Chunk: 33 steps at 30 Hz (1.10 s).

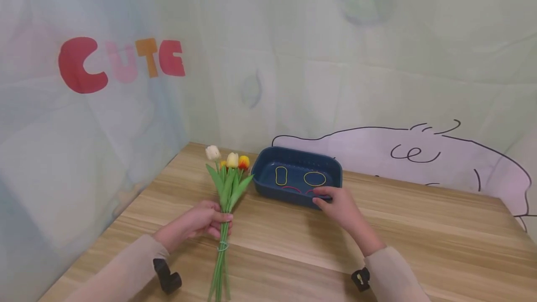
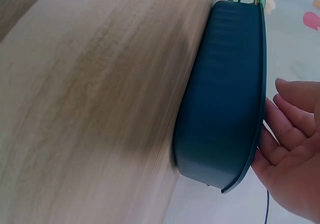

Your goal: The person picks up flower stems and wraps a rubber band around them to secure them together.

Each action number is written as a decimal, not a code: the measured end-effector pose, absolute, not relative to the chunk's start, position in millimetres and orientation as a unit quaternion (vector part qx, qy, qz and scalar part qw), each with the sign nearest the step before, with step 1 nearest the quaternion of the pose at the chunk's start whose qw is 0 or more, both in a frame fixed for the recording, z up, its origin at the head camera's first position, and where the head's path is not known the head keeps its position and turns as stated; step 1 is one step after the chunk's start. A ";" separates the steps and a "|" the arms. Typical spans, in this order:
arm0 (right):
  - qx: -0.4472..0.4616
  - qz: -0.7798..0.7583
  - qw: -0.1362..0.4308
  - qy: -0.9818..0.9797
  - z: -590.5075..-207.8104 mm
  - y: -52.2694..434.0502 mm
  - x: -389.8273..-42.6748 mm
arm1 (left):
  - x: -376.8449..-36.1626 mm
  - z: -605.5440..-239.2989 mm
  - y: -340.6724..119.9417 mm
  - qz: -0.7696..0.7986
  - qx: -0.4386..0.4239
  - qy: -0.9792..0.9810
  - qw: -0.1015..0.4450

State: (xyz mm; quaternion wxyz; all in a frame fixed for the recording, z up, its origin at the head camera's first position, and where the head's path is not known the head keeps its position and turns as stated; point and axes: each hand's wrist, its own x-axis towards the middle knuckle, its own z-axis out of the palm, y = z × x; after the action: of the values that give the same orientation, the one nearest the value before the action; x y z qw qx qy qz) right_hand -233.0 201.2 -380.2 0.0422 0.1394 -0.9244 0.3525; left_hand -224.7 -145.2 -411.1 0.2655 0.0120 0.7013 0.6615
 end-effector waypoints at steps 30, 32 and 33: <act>0.155 0.317 0.070 -0.933 -385.7 196.3 -234.7 | -222.4 -415.7 -154.5 0.574 -0.048 0.775 0.259; 0.156 0.317 0.071 -0.933 -385.2 196.0 -234.6 | -221.8 -415.0 -155.1 0.561 -0.058 0.788 0.248; 0.157 0.317 0.072 -0.932 -384.9 195.8 -234.5 | -221.6 -414.5 -155.4 0.555 -0.062 0.792 0.245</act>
State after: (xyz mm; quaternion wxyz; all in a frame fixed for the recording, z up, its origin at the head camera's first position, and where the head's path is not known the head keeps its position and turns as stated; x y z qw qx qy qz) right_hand -234.5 195.8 -384.9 0.0715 0.1570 -0.9325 0.3175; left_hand -221.6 -155.4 -414.5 0.2448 -0.0618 0.7923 0.5554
